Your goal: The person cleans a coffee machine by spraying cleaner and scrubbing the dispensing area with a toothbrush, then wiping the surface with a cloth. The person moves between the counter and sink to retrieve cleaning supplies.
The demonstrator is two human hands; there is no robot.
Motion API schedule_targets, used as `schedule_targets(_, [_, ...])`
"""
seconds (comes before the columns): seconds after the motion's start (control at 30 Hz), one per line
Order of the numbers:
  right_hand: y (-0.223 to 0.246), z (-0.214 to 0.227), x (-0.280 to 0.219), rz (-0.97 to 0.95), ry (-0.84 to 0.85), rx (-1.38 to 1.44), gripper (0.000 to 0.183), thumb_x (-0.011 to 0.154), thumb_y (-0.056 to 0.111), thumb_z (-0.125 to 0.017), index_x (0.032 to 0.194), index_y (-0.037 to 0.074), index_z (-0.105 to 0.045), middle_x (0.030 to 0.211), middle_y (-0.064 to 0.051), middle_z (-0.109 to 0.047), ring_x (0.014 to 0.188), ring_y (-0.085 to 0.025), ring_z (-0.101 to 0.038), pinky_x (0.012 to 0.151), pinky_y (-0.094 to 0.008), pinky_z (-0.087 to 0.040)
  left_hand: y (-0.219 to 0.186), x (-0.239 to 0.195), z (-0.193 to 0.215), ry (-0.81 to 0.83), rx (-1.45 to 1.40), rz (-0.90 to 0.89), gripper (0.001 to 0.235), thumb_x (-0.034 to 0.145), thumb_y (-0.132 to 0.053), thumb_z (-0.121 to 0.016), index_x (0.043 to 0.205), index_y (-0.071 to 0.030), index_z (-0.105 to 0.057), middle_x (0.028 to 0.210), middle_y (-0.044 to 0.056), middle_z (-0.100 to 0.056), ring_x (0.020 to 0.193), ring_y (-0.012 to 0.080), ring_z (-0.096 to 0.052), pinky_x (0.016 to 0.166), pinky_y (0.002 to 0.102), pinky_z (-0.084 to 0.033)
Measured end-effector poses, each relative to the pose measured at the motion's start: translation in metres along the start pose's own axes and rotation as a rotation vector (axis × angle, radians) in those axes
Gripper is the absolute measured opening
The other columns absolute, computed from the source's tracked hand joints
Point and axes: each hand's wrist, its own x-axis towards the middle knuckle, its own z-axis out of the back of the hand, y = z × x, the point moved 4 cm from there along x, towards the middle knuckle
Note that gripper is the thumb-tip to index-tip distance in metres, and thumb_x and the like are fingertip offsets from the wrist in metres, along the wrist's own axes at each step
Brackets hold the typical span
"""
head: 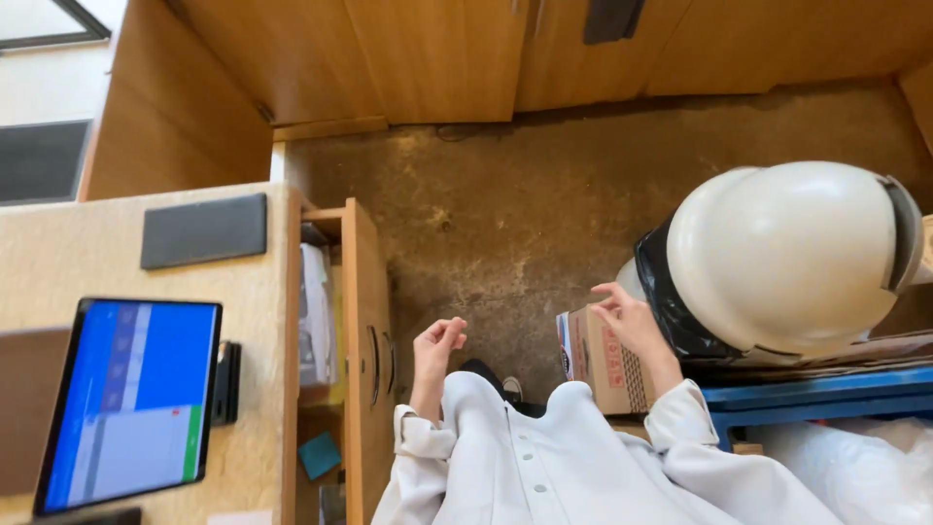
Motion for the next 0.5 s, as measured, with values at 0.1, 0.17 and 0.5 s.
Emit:
schedule_targets(0.1, [0.035,-0.003,0.074,0.013,0.098,0.045,0.023,0.096,0.042,-0.069,0.083,0.023,-0.072,0.062,0.007,-0.077,0.081,-0.019,-0.074,0.087,-0.029,-0.055,-0.029,0.07,-0.001,-0.043,-0.045,-0.025,0.026,0.099,-0.029,-0.07,0.097,-0.005,-0.08,0.062,0.008,-0.068,0.058,0.0106,-0.065,0.068,0.023,-0.06])
schedule_targets(0.17, [0.036,-0.015,0.126,0.007,0.105,0.051,0.022,0.098,0.036,-0.065,0.082,0.023,-0.072,0.062,0.007,-0.077,0.081,-0.019,-0.073,0.086,-0.03,-0.055,-0.055,0.127,-0.004,-0.02,-0.029,-0.076,0.026,0.103,-0.029,-0.063,0.103,-0.006,-0.078,0.065,0.006,-0.068,0.061,0.0086,-0.063,0.069,0.021,-0.058])
schedule_targets(0.5, [0.029,-0.017,0.286,-0.136,0.098,0.104,0.016,0.098,0.015,-0.062,0.111,0.016,-0.071,0.094,-0.009,-0.082,0.099,-0.037,-0.074,0.092,-0.048,-0.056,-0.203,0.357,-0.066,0.084,0.198,-0.175,0.017,0.092,-0.012,-0.076,0.109,-0.008,-0.076,0.093,0.008,-0.074,0.081,0.01,-0.06,0.079,0.025,-0.055])
